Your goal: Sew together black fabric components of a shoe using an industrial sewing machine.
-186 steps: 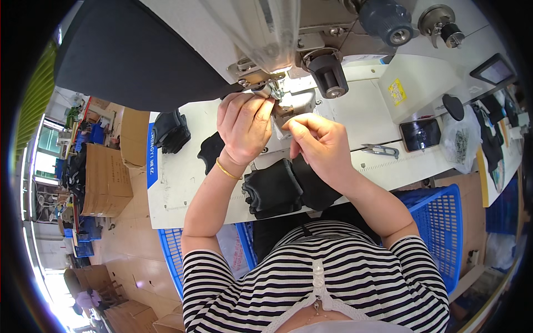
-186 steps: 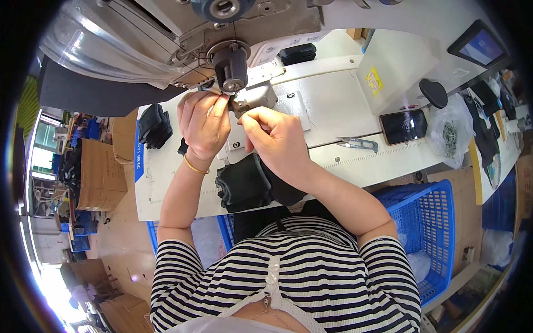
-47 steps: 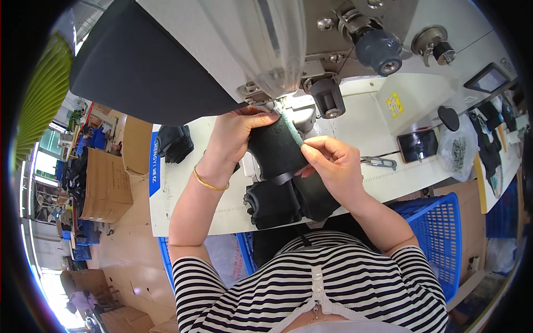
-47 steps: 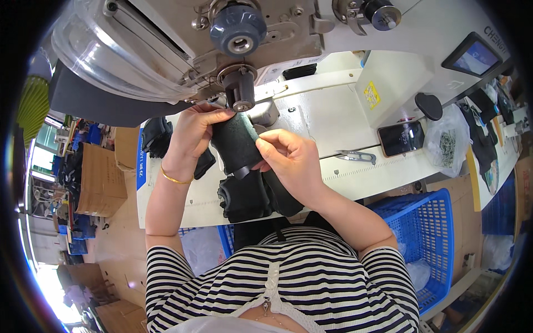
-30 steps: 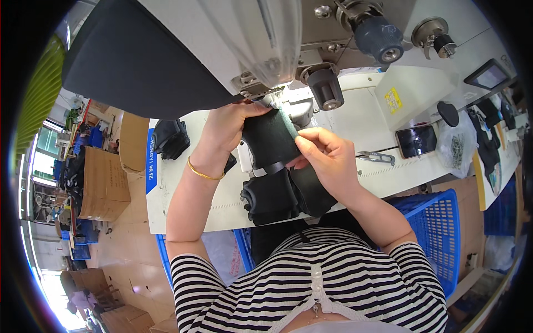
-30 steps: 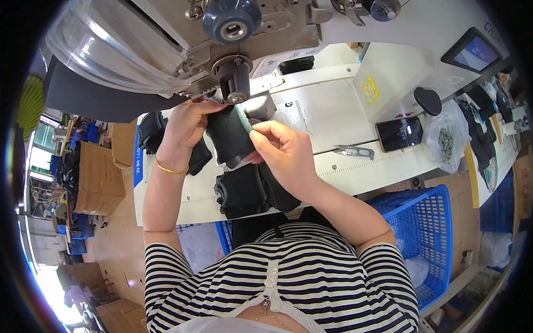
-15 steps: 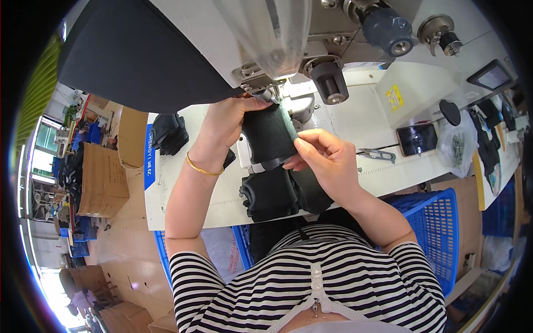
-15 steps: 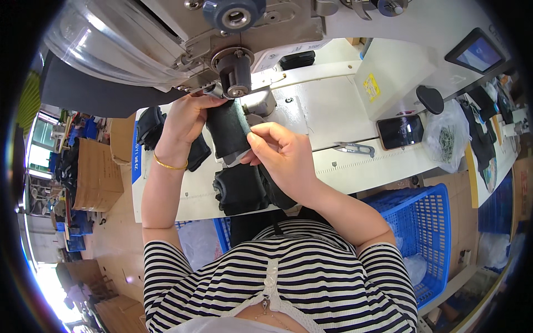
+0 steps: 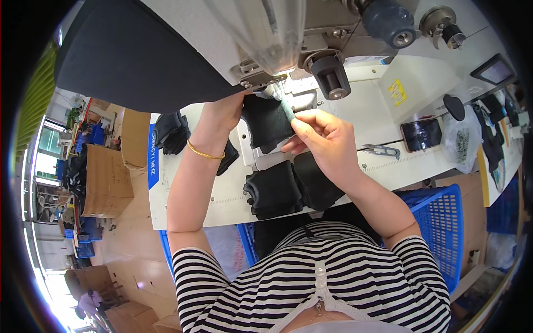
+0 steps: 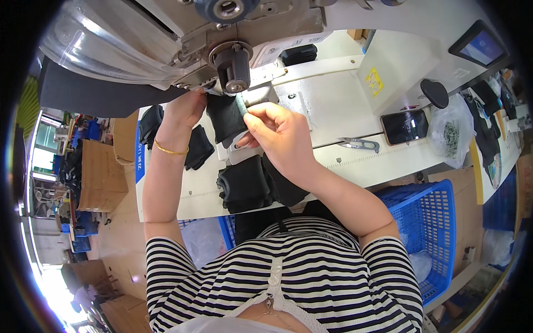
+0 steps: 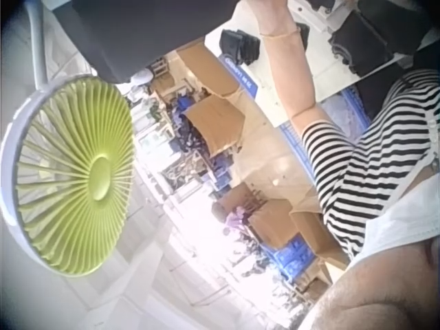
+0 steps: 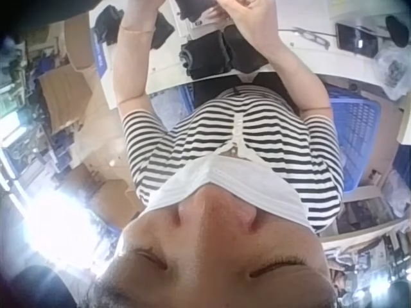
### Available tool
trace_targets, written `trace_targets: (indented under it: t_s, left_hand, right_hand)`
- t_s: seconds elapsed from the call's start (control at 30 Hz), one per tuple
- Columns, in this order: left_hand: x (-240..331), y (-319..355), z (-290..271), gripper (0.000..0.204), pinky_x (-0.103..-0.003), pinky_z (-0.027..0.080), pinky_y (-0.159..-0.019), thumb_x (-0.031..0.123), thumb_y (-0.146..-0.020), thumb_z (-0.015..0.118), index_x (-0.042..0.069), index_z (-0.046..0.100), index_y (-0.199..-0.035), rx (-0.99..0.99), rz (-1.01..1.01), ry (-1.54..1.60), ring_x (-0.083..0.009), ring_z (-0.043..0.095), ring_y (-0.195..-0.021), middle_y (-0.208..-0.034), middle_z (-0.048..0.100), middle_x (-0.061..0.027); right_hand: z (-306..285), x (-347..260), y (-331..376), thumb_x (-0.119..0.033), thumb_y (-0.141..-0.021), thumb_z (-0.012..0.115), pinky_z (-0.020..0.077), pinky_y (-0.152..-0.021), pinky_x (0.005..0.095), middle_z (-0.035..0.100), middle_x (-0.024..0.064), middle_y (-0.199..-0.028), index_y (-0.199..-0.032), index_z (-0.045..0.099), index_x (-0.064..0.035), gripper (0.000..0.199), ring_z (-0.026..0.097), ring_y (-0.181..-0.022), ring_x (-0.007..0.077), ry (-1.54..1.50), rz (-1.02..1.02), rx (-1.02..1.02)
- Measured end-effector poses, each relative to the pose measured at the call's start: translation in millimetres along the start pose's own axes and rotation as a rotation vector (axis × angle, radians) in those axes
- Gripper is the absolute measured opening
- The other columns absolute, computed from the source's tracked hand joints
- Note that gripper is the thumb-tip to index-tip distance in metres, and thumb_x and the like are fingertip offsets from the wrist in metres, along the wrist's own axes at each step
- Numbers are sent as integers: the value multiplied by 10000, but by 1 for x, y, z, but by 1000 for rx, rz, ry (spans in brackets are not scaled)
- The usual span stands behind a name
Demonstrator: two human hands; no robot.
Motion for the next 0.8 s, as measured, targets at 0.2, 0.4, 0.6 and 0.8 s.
trace_targets:
  t_s: [0.2, 0.4, 0.6, 0.8]
  left_hand:
    - [0, 1, 1, 285, -346, 495, -947, -6, -940, 540, 44, 589, -1216, 14, 5, -29, -205, 617, -1082, -1187, 642, -77]
    - [19, 86, 32, 333, -342, 454, -909, 78, -694, 805, 31, 629, -973, -7, 867, -710, -237, 593, -994, -1037, 618, -114]
    - [13, 89, 36, 374, -340, 446, -908, 65, -651, 804, 44, 629, -981, -55, 688, -660, -221, 565, -1012, -1057, 569, -84]
    - [1, 87, 31, 335, -301, 443, -855, 69, -687, 786, 62, 643, -990, -34, 517, -534, -183, 564, -978, -1021, 596, -59]
  right_hand:
    - [1, 1, -5, -105, -976, 588, 575, -660, 248, 703, 100, -863, -1075, 635, 46, 187, 725, -766, 179, -10, -4, 31]
    - [1, 2, -5, -80, -954, 595, 554, -636, 225, 689, 70, -797, -1014, 651, 51, 155, 688, -713, 104, -88, -11, 59]
    - [-1, 3, 0, -103, -967, 576, 560, -691, 242, 700, 79, -839, -1065, 643, 49, 193, 672, -775, 94, 48, -121, 59]
    - [-3, -2, 3, -106, -985, 531, 570, -730, 260, 713, 104, -874, -1061, 636, 68, 217, 699, -829, 134, 23, -141, 3]
Point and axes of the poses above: each hand's wrist, its own y-axis away from the middle knuckle, its own z-axis out of the palm, x = y × z, the point moved 6 cm from there along -y, towards the middle knuckle
